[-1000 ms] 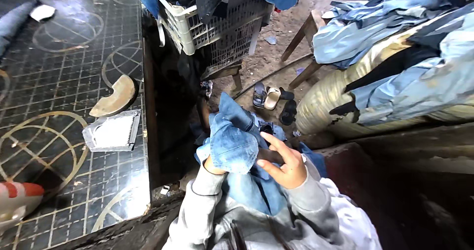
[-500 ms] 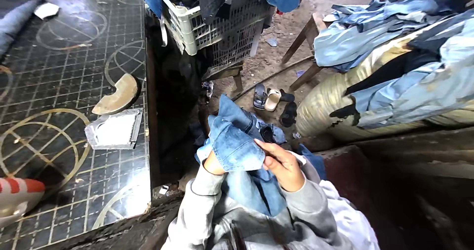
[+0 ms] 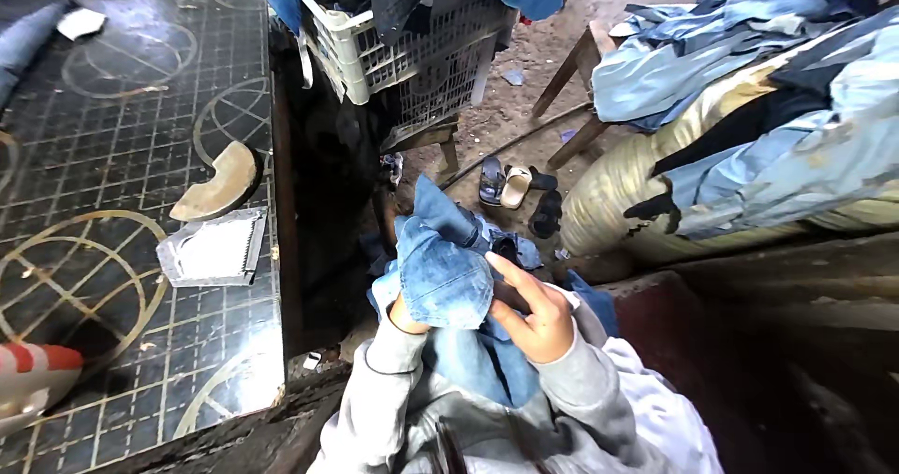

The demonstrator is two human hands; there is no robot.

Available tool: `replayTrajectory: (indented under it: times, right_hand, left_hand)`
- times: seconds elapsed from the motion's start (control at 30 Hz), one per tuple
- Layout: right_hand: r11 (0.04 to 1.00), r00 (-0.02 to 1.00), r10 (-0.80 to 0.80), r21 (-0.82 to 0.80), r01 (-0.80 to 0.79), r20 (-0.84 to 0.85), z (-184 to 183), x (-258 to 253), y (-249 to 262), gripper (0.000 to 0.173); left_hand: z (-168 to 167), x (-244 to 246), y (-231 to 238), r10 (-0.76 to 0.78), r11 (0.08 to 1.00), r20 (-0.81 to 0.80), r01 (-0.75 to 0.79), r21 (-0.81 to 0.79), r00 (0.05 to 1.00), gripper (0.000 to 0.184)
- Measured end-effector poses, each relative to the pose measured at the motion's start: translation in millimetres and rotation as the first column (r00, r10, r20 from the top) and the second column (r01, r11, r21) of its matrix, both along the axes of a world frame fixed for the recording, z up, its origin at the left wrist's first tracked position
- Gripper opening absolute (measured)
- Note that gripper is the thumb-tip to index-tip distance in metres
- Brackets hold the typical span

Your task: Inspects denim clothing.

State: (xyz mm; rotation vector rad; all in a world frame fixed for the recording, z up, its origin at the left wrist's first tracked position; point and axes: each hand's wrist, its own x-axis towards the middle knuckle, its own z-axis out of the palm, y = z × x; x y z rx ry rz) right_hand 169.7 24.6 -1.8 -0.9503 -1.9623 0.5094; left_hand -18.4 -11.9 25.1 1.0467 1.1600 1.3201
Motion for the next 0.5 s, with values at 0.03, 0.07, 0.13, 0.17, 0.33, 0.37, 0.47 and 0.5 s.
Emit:
replayTrajectory:
  times: [0.03, 0.07, 0.13, 0.17, 0.33, 0.37, 0.47, 0.5]
  right_hand:
    - [1.000, 1.000, -0.007, 0.006, 0.007, -0.001, 1.4, -0.8, 1.2, 0.046]
    - [1.000, 1.000, -0.012, 0.007, 0.012, -0.002, 2.2, -1.6, 2.1, 0.045]
    - [1.000, 1.000, -0.014, 0.011, 0.014, -0.017, 1.4, -2.8, 3.2, 0.044]
    - [1.000, 0.999, -0.016, 0.019, 0.016, -0.029, 0.2, -3.3, 3.7, 0.045]
    - [0.999, 0.997, -0.006, 0.048, 0.010, -0.076, -7.2, 2.9, 4.8, 0.049]
    - [0.999, 0.997, 0.009, 0.044, -0.006, -0.082, -7.7, 3.1, 5.6, 0.048]
    - [0.988, 0.972, 0.125, -0.063, -0.140, -0.199, -8.1, 0.9, 7.1, 0.045]
    - [0.967, 0.943, 0.175, -0.128, -0.218, -0.284, -7.7, 0.1, 7.4, 0.044]
  left_hand:
    - [-9.0, 1.4, -0.8, 0.013, 0.998, 0.074, -0.017, 0.058, 0.997, 0.009]
    - [-14.5, 2.6, -1.2, 0.013, 0.995, 0.122, -0.026, 0.100, 0.992, 0.010]
    - [-17.0, 1.3, -1.2, -0.013, 0.990, 0.175, -0.013, 0.142, 0.985, 0.011]
    - [-15.6, 0.2, -1.2, -0.018, 0.989, 0.183, -0.010, 0.148, 0.983, 0.011]
    - [-12.5, 1.6, 1.6, -0.017, 0.986, 0.220, -0.020, 0.164, 0.975, 0.018]
    - [-15.9, 2.7, 1.9, -0.015, 0.986, 0.208, -0.021, 0.167, 0.978, 0.017]
    - [-22.7, 4.3, 3.6, -0.027, 0.983, 0.178, -0.006, 0.181, 0.984, 0.016]
    - [-22.5, 4.5, 5.0, -0.022, 0.982, 0.155, -0.007, 0.188, 0.988, 0.015]
